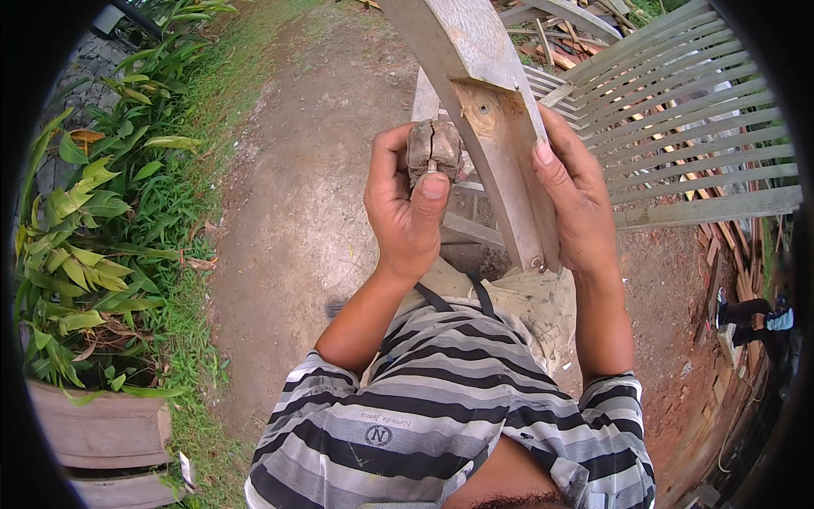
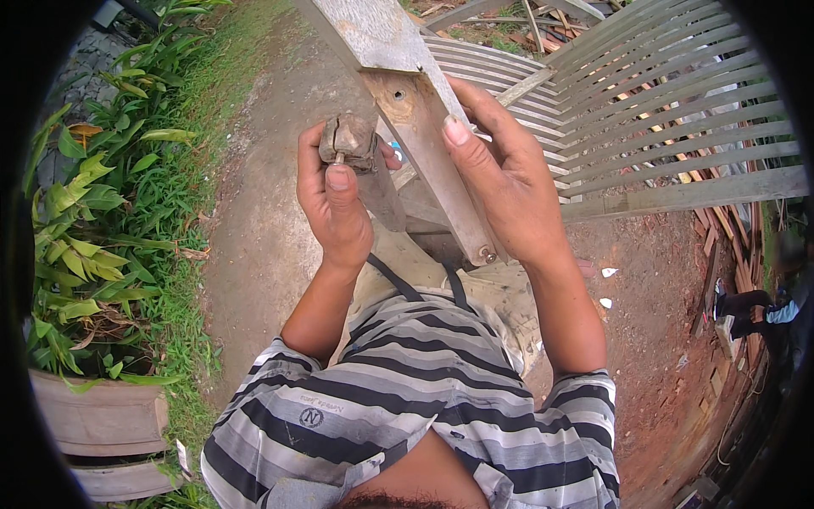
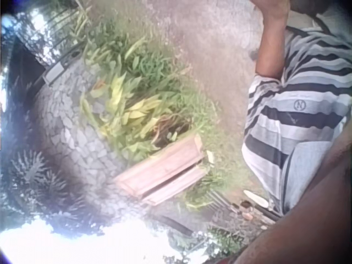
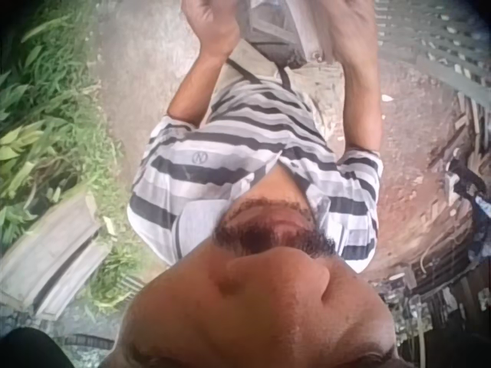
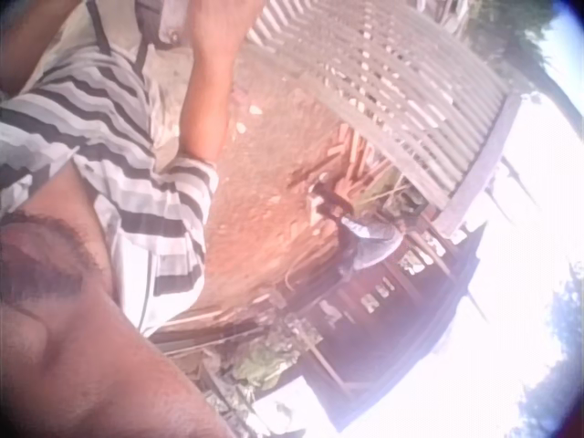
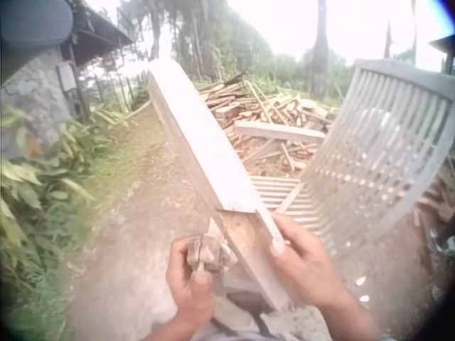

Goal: The person uses pliers to remove a metal fastener from a wooden chair slat, then reattaches the slat to the chair frame. They manipulate the fastener and slat by hand to align and secure the connection.

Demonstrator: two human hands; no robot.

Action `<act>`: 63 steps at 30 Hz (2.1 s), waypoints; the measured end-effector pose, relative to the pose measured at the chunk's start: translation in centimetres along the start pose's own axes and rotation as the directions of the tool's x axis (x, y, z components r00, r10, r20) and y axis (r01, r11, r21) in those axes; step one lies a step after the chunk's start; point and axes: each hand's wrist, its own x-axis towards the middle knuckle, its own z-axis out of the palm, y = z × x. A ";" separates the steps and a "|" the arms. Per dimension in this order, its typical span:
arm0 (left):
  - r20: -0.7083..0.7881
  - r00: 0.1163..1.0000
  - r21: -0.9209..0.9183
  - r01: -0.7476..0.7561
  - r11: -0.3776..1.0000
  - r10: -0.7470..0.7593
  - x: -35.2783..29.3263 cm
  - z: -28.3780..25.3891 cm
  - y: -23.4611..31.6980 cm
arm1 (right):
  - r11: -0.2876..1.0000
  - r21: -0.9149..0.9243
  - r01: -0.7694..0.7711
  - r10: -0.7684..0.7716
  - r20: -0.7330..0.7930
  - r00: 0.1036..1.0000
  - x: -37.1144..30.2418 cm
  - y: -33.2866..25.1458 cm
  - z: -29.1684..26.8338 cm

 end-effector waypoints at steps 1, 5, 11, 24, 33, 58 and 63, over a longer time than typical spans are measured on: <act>0.003 1.000 0.000 0.001 1.000 -0.001 0.0 -0.1 0.0 | 1.000 0.007 -0.010 0.010 0.001 1.000 -0.1 -0.2 -0.1; 0.012 1.000 0.008 -0.006 1.000 0.006 0.2 -0.2 -0.1 | 1.000 0.001 -0.027 0.027 -0.005 1.000 -0.1 -1.1 -0.1; -0.042 0.999 -0.093 0.019 0.995 -0.023 0.3 0.3 0.6 | 0.992 0.071 -0.101 0.103 -0.020 0.994 -0.9 -2.5 0.1; 0.042 0.999 -0.007 0.025 1.000 -0.025 1.2 -0.3 1.3 | 0.997 -0.044 -0.063 0.070 0.182 0.981 -3.1 -5.9 -1.0; 0.005 0.995 -0.031 0.101 0.994 -0.101 0.3 -1.5 -0.6 | 0.964 -0.264 0.030 0.090 0.432 0.897 -5.0 -13.2 -2.3; -0.274 0.812 0.275 -0.448 0.851 0.516 0.1 0.3 2.6 | 0.960 -0.222 -0.170 0.225 0.253 0.941 -6.7 -10.6 -5.8; 0.216 0.720 -0.029 -0.670 0.742 0.659 -3.3 0.7 3.2 | 0.968 -0.137 -0.211 0.233 0.175 0.957 -7.8 -8.0 -7.2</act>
